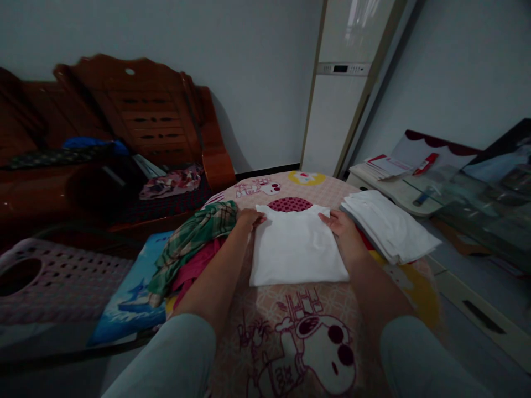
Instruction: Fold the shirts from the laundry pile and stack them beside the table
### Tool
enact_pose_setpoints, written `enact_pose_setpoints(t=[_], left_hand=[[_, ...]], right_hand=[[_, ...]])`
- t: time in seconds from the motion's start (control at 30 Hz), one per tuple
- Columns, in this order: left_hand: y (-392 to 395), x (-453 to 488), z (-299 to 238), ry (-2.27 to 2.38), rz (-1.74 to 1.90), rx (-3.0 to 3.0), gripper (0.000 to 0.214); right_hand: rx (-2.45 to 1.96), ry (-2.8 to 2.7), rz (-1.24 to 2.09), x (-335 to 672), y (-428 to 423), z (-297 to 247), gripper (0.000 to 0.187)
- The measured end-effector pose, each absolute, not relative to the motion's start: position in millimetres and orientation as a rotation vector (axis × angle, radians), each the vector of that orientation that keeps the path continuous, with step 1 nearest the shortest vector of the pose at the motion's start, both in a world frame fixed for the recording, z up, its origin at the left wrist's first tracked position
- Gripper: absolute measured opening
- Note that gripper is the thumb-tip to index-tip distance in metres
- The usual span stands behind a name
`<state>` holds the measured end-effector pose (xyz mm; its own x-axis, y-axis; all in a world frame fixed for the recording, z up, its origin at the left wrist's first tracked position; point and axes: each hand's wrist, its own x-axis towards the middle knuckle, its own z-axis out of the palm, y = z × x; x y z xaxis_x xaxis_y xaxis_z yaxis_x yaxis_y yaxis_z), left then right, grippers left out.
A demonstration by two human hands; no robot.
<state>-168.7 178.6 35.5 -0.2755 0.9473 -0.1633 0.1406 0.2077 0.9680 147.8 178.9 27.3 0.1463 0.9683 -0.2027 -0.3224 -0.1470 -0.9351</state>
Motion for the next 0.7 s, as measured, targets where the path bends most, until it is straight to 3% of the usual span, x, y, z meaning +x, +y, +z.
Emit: enact_pose_setpoints(t=[0.2, 0.37, 0.6, 0.7], left_hand=[[167, -164, 46, 1.505, 1.113, 0.806, 0.019], [137, -162, 64, 1.282, 1.253, 0.732, 0.009], [71, -173, 65, 1.078, 1.412, 0.692, 0.057], [46, -176, 44, 1.191, 1.389, 0.789, 0.06]], right_hand=[[-1.213, -0.698, 1.37, 144, 171, 35, 0.013], [-1.102, -0.662, 1.382, 145, 147, 61, 0.008], [-0.895, -0.737, 1.424, 168, 77, 67, 0.018], [-1.001, -0.768, 1.354, 173, 53, 49, 0.021]])
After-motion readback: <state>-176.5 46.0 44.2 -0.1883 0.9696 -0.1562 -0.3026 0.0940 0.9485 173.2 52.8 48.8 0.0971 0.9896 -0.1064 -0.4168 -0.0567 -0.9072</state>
